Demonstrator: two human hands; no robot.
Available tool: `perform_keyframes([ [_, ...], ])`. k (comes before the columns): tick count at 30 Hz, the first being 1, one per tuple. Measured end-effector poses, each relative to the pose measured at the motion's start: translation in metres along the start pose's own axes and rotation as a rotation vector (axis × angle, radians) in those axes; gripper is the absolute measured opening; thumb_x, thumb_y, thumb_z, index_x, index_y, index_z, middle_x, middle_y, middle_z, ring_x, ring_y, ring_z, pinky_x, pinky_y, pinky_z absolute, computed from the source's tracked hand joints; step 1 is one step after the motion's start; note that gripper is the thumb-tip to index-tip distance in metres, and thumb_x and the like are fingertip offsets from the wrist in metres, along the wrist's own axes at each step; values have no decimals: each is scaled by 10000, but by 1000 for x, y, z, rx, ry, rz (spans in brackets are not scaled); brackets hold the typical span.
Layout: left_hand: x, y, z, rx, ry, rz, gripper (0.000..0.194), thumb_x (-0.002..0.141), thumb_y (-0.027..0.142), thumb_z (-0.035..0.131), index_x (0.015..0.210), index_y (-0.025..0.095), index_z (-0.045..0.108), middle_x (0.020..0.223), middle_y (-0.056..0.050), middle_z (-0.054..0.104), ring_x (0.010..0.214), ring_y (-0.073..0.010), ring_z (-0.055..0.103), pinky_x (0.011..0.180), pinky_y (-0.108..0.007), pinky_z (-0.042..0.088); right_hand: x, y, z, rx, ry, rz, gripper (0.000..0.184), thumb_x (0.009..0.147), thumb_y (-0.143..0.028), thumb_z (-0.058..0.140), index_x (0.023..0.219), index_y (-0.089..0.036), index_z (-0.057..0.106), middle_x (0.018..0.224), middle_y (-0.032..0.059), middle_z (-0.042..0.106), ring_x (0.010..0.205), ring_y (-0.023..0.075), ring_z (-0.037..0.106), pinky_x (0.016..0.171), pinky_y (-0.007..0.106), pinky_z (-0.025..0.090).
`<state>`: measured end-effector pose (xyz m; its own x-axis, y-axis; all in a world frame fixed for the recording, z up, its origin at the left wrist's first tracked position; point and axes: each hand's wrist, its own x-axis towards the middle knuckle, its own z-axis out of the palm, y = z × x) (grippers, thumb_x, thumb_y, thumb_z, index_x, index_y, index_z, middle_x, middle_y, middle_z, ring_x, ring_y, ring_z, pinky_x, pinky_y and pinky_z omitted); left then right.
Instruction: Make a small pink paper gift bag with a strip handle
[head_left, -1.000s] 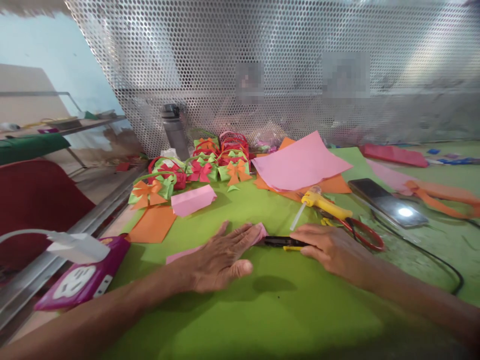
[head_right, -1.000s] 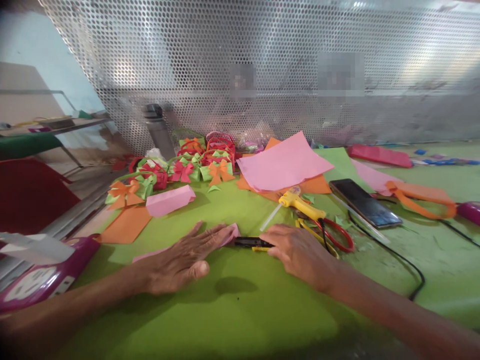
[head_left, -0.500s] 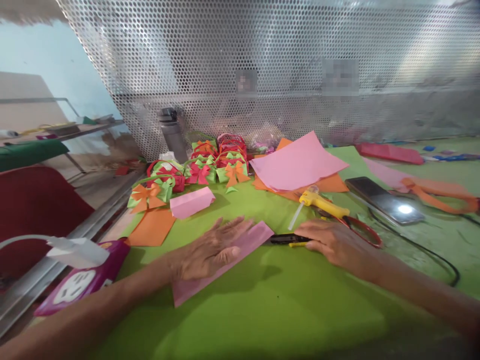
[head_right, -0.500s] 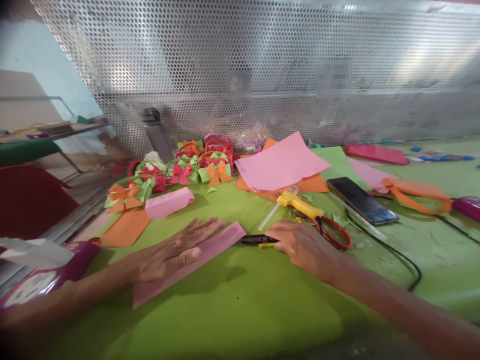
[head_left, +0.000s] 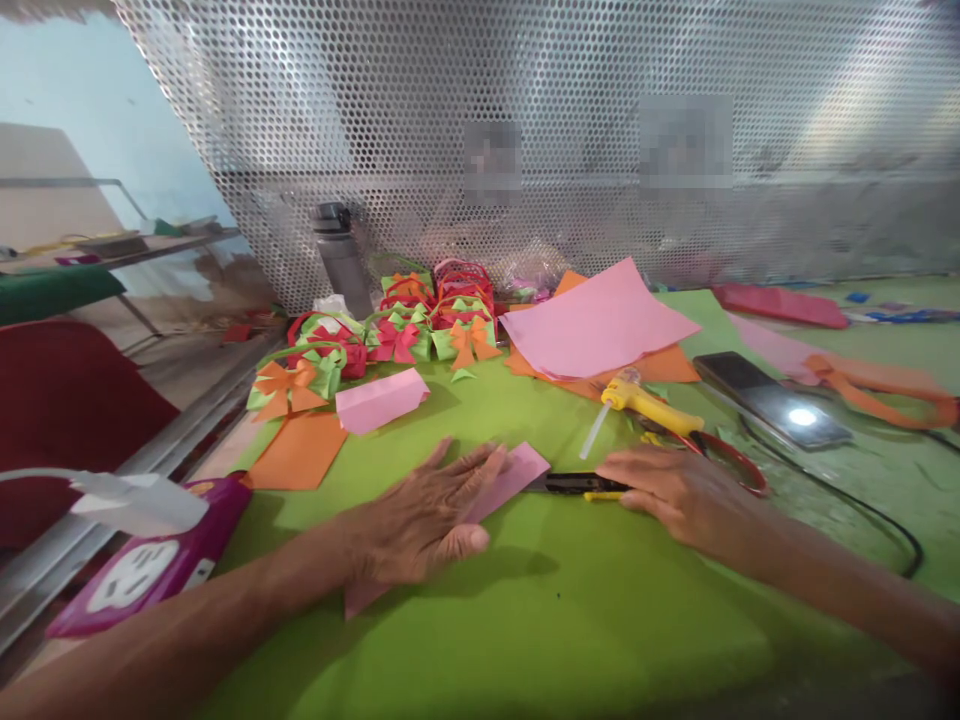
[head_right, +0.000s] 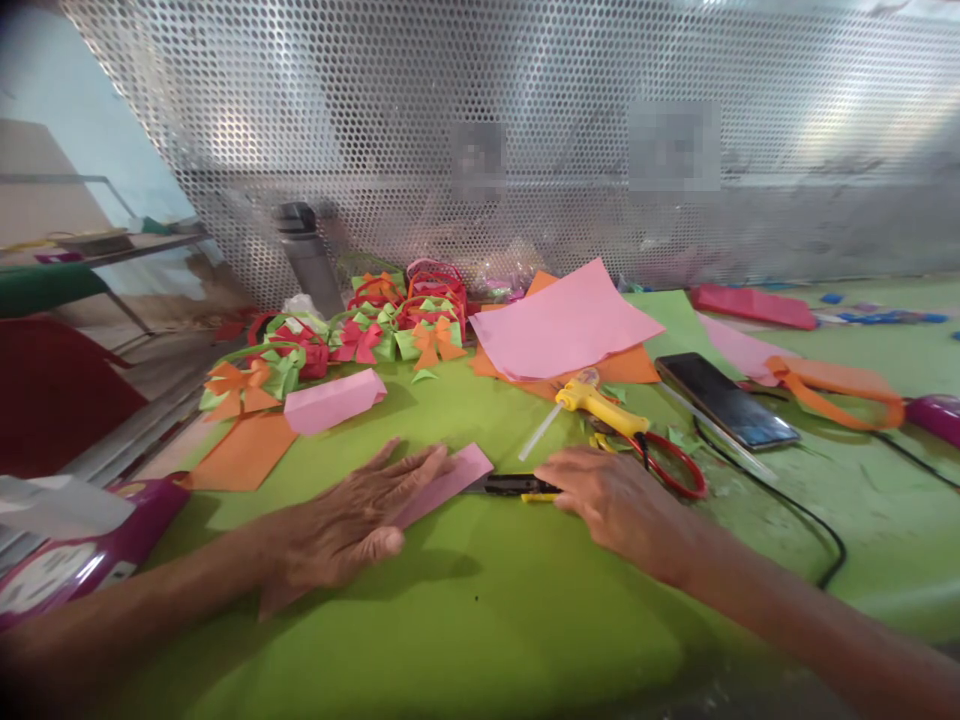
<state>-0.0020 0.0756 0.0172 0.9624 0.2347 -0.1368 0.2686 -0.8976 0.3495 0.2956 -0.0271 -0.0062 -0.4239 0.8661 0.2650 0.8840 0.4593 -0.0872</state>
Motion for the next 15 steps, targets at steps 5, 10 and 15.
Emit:
perform_keyframes([
  [5,-1,1,0,1,10,6,665,925,488,214,1394,228,-178,1492,-15,-53,1375,-193,-10,1109,-446,-67,4,-2,1,15,-1,-12,263,864,-153,431,1037,-124,627,1008,104,679,914,246,638,743,378,542],
  [10,-1,-1,1,9,8,6,673,922,494,215,1388,234,-195,1492,-20,-40,1375,-205,1,1104,-464,-68,5,-2,5,39,31,-26,261,852,-156,453,1052,-149,619,1016,98,675,921,243,633,749,365,533],
  [15,-1,1,1,26,19,3,674,919,502,212,1391,236,-189,1493,-30,-27,1375,-210,17,1104,-468,-48,12,-9,1,69,-7,-33,245,834,-135,469,1013,-162,634,984,98,678,884,234,637,725,349,529],
])
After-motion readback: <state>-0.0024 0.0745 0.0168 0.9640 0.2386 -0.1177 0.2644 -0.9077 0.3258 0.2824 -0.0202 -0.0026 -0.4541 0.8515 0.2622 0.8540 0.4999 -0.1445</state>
